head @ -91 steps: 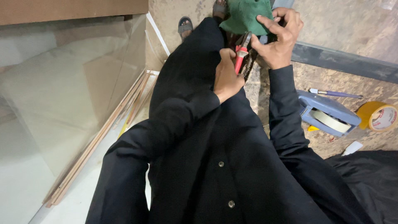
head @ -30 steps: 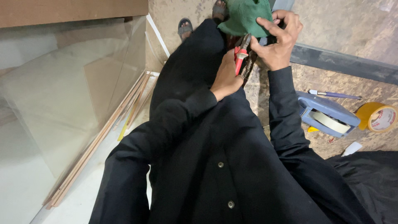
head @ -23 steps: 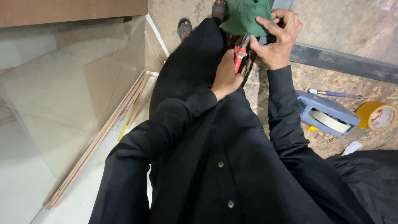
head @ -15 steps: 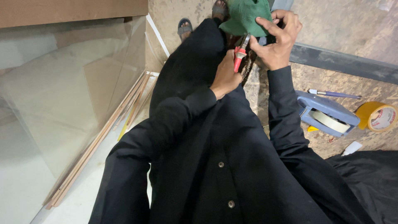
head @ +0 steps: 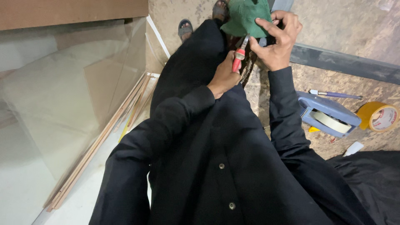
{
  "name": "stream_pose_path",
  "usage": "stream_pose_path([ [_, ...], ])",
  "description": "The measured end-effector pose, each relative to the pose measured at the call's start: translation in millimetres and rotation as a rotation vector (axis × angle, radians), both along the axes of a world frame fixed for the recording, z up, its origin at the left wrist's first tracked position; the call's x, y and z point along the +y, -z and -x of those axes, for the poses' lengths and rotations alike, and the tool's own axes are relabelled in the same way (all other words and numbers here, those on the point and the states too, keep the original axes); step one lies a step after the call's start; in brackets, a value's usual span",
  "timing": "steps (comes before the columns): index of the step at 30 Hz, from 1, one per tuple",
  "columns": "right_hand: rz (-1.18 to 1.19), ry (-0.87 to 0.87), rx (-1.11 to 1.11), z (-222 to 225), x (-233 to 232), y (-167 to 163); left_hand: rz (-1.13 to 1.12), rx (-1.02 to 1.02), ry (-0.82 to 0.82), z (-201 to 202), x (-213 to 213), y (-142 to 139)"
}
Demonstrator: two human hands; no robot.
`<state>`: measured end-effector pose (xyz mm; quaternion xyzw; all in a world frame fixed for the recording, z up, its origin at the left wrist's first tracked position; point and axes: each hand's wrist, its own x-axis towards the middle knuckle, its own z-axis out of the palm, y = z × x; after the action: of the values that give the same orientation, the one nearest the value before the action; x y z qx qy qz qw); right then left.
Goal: The person cuts a piece of green fabric with red-handled shears, then works on a large framed glass panel: they hold the frame steady, run an orange-handled scraper along the glass edges, and wipe the glass surface with the green cloth.
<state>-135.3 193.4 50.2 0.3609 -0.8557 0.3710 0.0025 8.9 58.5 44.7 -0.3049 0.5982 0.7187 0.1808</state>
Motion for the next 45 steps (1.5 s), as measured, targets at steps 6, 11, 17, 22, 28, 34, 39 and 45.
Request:
stream_pose_path([
  [6, -0.007, 0.003, 0.002, -1.8, 0.5, -3.4, -0.054, -0.014, 0.02, 0.4, -5.5, -2.7],
  [11, -0.018, 0.002, 0.029, 0.3, -1.4, -5.8, -0.011, 0.079, 0.074, -6.7, -6.9, 8.3],
  [17, 0.035, -0.025, 0.03, 2.2, -2.0, -4.6, -0.035, 0.262, 0.052, -23.5, -12.5, 17.6],
  [22, -0.011, -0.03, 0.023, 0.3, 1.3, -3.1, 0.376, 0.315, 0.099, -22.4, -17.0, 9.1],
  [28, 0.033, -0.056, 0.061, 4.1, 0.9, -3.0, 0.473, 0.355, 0.157, -11.0, -18.1, -7.5],
  [34, 0.019, -0.085, 0.058, 7.0, 4.2, -3.6, 0.439, 0.393, 0.178, -7.8, -18.6, -9.6],
  [39, -0.002, -0.054, 0.046, 4.3, 3.0, -4.1, 0.485, 0.267, 0.252, -10.9, -19.1, -7.5],
  [45, 0.002, -0.028, 0.004, 3.1, 0.2, -6.6, 0.52, 0.336, 0.235, -10.2, -18.4, -10.0],
])
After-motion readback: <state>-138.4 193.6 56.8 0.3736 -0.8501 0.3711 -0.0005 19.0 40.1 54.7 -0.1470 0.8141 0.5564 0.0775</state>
